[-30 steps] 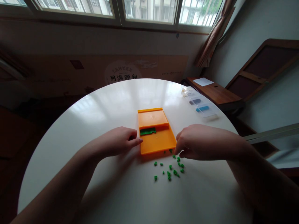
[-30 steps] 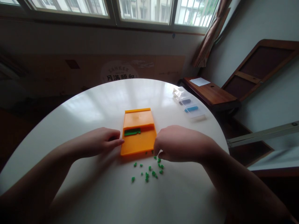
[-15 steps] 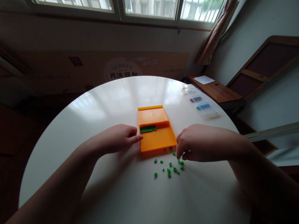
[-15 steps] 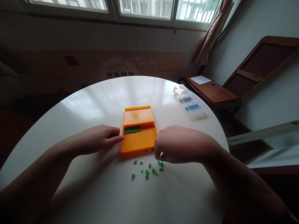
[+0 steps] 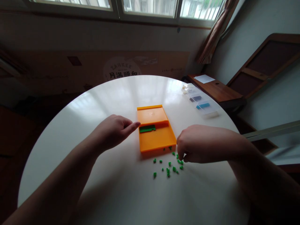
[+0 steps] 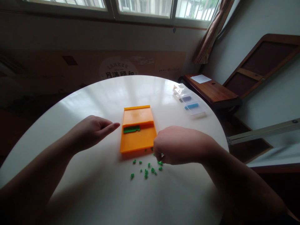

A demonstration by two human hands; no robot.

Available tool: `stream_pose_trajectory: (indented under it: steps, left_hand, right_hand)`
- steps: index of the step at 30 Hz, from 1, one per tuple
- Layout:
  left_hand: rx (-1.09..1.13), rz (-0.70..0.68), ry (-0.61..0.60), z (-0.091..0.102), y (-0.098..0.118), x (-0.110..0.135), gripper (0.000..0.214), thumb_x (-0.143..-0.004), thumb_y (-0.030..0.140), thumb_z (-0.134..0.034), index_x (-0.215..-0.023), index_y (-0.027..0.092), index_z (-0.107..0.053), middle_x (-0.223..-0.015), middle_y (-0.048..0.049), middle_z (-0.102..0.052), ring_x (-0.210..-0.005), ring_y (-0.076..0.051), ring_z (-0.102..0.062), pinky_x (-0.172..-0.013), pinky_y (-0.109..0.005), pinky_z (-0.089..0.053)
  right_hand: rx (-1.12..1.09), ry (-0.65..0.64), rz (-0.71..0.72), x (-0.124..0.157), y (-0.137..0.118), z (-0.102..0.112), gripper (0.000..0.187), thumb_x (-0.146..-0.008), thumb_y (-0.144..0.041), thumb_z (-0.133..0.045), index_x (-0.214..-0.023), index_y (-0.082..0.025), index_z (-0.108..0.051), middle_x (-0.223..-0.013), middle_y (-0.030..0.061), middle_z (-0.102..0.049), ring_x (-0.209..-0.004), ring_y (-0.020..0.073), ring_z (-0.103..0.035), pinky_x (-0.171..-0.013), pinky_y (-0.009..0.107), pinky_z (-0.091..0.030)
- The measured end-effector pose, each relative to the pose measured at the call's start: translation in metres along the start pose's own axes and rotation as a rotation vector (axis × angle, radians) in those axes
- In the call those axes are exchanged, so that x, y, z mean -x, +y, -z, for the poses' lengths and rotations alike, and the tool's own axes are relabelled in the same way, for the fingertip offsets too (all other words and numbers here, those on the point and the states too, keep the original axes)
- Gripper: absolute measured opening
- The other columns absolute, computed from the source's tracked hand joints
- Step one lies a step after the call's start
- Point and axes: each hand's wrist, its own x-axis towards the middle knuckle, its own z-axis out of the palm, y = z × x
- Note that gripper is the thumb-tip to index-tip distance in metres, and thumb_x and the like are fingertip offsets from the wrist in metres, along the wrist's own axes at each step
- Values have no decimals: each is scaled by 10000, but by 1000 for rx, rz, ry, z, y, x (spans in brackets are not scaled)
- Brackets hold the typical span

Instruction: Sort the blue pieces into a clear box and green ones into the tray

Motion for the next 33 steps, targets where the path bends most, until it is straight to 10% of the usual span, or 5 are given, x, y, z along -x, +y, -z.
stream_pose_trajectory:
  steps: [33]
  left_hand:
    - [48,-119,-14,-9,-3,-1,494,-857,534,-427,-509,184,-405,-496,33,-313,-479,-96,-266,-451,-262,-199]
  right_hand:
    - [103,3,47,-19,-13,1,188,-741,-82,-520,-639,-190,-635,-701,5,-634,-575,107,-429,-554,269,-244]
